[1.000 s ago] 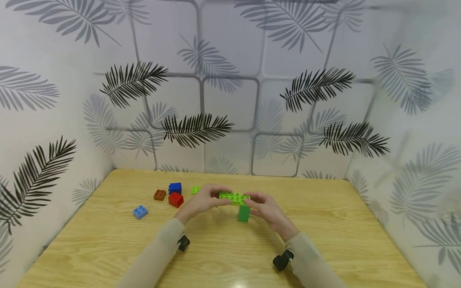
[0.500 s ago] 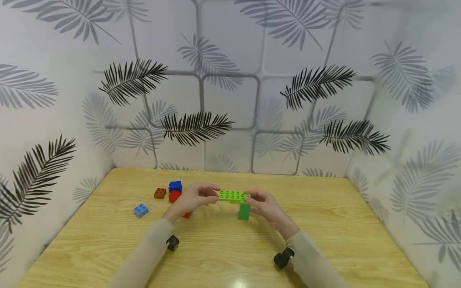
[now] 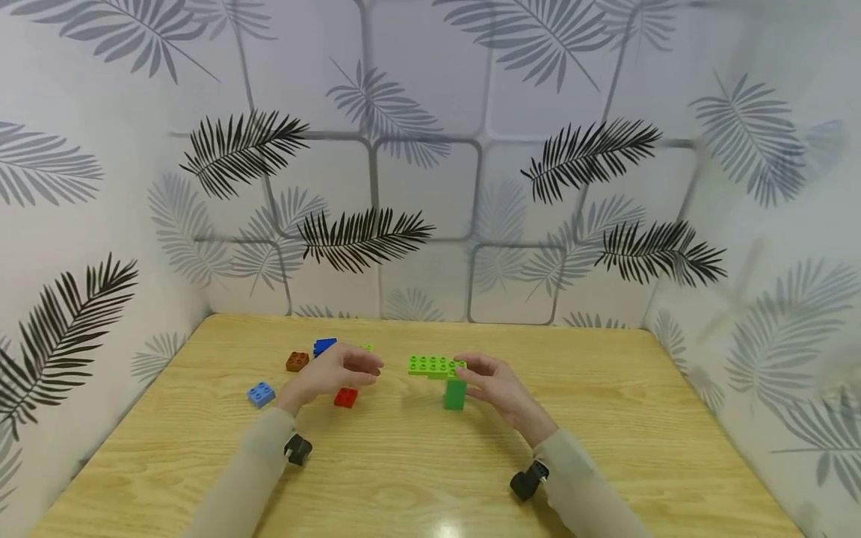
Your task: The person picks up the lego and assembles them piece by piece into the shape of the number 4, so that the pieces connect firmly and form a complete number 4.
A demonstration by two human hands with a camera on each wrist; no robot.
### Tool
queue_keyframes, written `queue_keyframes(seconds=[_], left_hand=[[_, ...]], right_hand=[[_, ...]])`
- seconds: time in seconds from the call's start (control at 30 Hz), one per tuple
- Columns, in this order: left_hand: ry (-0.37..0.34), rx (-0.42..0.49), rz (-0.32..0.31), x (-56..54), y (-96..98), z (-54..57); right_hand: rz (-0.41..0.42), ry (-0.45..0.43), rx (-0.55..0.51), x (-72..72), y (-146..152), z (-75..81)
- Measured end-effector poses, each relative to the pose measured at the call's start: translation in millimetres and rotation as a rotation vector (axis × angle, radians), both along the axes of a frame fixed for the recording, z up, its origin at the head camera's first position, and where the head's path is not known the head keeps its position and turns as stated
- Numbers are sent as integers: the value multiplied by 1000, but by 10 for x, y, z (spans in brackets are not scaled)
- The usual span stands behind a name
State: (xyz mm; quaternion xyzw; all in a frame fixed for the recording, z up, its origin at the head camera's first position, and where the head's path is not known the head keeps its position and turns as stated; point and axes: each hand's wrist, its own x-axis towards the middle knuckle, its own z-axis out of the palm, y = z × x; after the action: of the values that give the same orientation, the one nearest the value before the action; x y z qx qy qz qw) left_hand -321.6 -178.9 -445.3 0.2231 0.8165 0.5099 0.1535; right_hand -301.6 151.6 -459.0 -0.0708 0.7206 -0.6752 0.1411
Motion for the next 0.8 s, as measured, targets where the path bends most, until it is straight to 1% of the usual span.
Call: queue_keyframes(seconds=[0.07,0.3,0.5,0.6,0.8], left_hand=[[-2,1,5,3,-38,2],[53,-108,30,14,-174,-29],[33,-152,51,41,-226,-59],[43,-176,37,45,-247,-66],[54,-210,-43,70,-242,-46]], right_hand=[[-1,-1,-1,0,1,2],[-8,-4,3,1,-4,-7],[-8,-2,1,-4,-6,-13],[-10,-8,1,-6,-5,-19],[-20,-11,-3,-18,-2,-12]])
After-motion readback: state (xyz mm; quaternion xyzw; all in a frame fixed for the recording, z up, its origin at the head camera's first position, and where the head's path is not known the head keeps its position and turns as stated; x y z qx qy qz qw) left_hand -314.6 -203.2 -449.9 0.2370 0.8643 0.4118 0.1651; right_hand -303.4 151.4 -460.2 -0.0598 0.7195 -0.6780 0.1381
